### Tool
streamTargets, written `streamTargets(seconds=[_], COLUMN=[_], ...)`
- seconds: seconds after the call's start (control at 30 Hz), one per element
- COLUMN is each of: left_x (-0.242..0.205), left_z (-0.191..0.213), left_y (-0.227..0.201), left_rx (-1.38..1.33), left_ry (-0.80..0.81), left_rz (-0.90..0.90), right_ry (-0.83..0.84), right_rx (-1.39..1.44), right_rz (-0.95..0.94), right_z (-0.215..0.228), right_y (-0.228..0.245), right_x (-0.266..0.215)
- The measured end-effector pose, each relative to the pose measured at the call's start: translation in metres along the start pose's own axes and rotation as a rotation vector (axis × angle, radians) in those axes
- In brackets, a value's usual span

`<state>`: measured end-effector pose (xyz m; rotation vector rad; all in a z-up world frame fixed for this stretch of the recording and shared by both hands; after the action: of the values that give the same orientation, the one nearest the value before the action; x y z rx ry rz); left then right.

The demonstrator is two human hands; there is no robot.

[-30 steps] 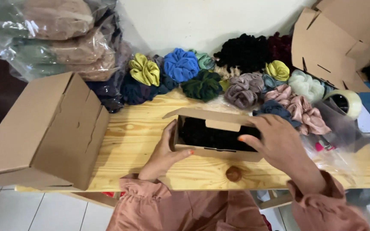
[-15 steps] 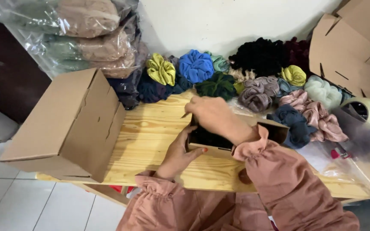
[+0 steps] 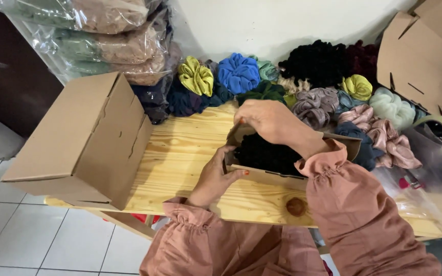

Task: Trimming threads from fabric scrunchies and packing them into individual cardboard boxes

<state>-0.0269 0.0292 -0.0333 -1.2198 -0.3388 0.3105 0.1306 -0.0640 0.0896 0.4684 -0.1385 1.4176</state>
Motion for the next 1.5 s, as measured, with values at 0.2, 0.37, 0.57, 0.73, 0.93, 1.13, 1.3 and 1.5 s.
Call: streamTargets(seconds=[0.2, 0.37, 0.57, 0.73, 0.93, 1.13, 1.3, 1.5], left_x=[0.005, 0.001, -0.001, -0.007, -0.006, -0.012, -0.006, 0.004], left_z=[0.001, -0.001, -0.003, -0.001, -0.006, -0.006, -0.001, -0.008], left_y=[-0.002, -0.003, -0.002, -0.023, -0.008, -0.027, -0.017, 0.013], left_rx=[0.02, 0.028, 0.018, -0.062, 0.061, 0.138, 0.094, 0.109], left_ry=[0.012, 0.006, 0.011, 0.004, 0.093, 0.123, 0.12, 0.081], left_rz=[0.003, 0.027, 0.046, 0.056, 0.044, 0.019, 0.005, -0.035], right_ry=[0.006, -0.019, 0.084, 0.251, 0.454, 0.24, 0.095, 0.136], right_rx=[0.051, -0.013, -0.03, -0.276, -0.283, -0.168, -0.151, -0.124], right_rz=[0.008, 0.027, 0.065, 0.051, -0.068, -0.163, -0.291, -0.671], right_z=[0.006, 0.001, 0.003, -0.016, -0.038, -0.032, 0.027, 0.048], right_y=[0.0, -0.007, 0.017, 0.023, 0.051, 0.024, 0.024, -0.038], right_x=[-0.002, -0.002, -0.01, -0.019, -0.053, -0.084, -0.121, -0.193])
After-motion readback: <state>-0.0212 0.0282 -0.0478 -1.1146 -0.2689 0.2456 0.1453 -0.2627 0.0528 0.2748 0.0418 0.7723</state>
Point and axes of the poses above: each hand's wrist, its own x-axis towards the middle knuckle, its own z-axis out of the back of the hand, y = z × x, the point moved 3 cm from there along x, towards the middle knuckle, and after that the axes turned 9 degrees about -x, right-handed, at the moved point
